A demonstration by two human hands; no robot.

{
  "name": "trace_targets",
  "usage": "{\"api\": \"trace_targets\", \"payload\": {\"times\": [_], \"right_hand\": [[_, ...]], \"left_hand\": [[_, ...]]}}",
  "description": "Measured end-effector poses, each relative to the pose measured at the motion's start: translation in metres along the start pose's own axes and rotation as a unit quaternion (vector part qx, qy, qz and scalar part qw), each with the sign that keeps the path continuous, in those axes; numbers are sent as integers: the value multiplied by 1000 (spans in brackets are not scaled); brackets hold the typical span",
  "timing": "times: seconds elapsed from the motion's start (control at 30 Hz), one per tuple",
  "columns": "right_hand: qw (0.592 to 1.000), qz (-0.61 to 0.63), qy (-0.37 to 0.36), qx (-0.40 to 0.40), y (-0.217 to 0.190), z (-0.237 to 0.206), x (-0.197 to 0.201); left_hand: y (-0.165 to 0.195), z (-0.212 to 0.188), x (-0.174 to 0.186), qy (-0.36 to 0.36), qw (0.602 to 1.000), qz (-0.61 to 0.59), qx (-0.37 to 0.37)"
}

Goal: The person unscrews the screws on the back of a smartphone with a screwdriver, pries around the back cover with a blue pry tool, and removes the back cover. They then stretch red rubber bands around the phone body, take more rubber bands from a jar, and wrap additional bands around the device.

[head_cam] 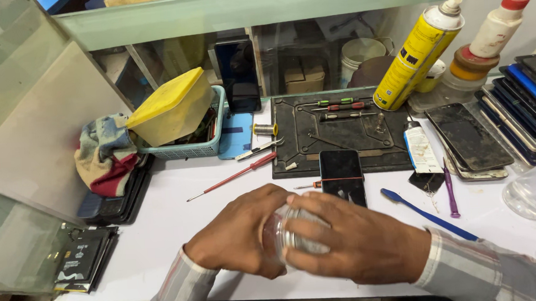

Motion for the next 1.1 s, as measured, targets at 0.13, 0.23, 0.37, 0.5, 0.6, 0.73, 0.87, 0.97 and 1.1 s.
{"api": "trace_targets", "payload": {"times": [0.13,0.23,0.37,0.5,0.6,0.73,0.87,0.97,1.1], "right_hand": [[1000,-9,11,-6,-4,-3,-1],[985,111,51,-118,-5,-3,-1],[913,228,-19,-339,-3,-1,-2],[936,212,-52,-275,-3,4,2],[967,182,-36,-176,-4,5,8],[995,30,-7,-96,-8,8,9],[991,40,65,-112,-1,3,5],[959,141,101,-225,16,-3,-10],[935,167,78,-304,42,4,-57]], "left_hand": [[5,-2,-7,30,998,51,-23],[5,-5,-10,72,995,63,-34],[8,-7,-14,92,992,85,-27],[9,-12,-13,72,995,71,16],[6,-20,-10,62,996,44,40],[-3,-30,-6,38,995,1,92],[-10,-44,2,42,990,-76,107],[-14,-61,1,65,967,-197,148],[-17,-79,-12,149,977,-140,62]]}}
Point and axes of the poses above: each hand's wrist, its own z-axis towards the middle knuckle, its own x-axis out of the back of the hand, y = z × x, the point moved 1 cm from there along z, towards the middle knuckle, and after that the axes turned 7 degrees about -y, right-handed, at the moved point
